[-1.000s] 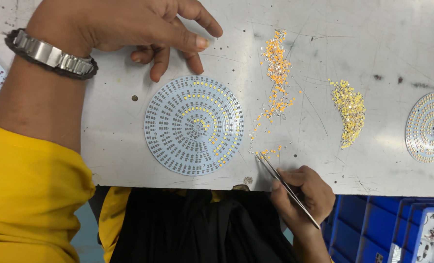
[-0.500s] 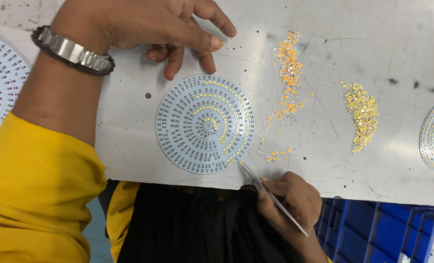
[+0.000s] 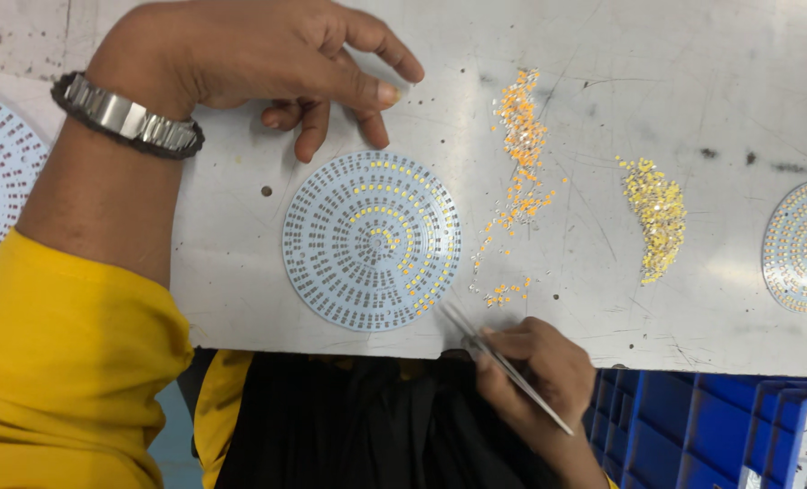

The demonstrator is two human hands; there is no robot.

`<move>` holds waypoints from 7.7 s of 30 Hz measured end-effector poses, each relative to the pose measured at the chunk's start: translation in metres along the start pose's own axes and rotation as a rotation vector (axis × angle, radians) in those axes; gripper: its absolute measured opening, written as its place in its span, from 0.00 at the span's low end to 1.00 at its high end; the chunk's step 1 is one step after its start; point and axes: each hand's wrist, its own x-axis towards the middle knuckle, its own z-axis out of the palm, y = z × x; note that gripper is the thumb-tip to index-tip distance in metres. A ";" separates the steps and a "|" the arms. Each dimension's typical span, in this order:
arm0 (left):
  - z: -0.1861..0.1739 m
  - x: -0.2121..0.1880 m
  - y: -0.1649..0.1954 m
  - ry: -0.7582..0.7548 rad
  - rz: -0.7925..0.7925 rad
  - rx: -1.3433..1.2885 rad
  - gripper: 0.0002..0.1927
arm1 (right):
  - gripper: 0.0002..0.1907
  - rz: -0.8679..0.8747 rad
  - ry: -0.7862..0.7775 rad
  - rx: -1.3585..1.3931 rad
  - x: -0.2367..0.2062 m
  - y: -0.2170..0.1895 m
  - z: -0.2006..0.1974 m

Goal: The person uses tweezers to pick up small yellow LED components from a pile on the table and places them one by one into designated spots on a circular LED board. The person occasionally adjusts the board's position and continues placing LEDs until the clip ends.

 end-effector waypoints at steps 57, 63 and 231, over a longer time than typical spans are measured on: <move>-0.002 0.004 -0.007 -0.045 -0.015 -0.071 0.32 | 0.06 0.171 0.046 -0.034 0.007 0.007 -0.005; -0.001 0.003 -0.006 -0.039 -0.010 -0.069 0.32 | 0.06 0.149 0.032 -0.013 0.008 0.007 -0.007; 0.013 0.005 0.006 -0.153 -0.077 -0.005 0.33 | 0.06 0.130 0.048 0.016 0.020 0.028 -0.028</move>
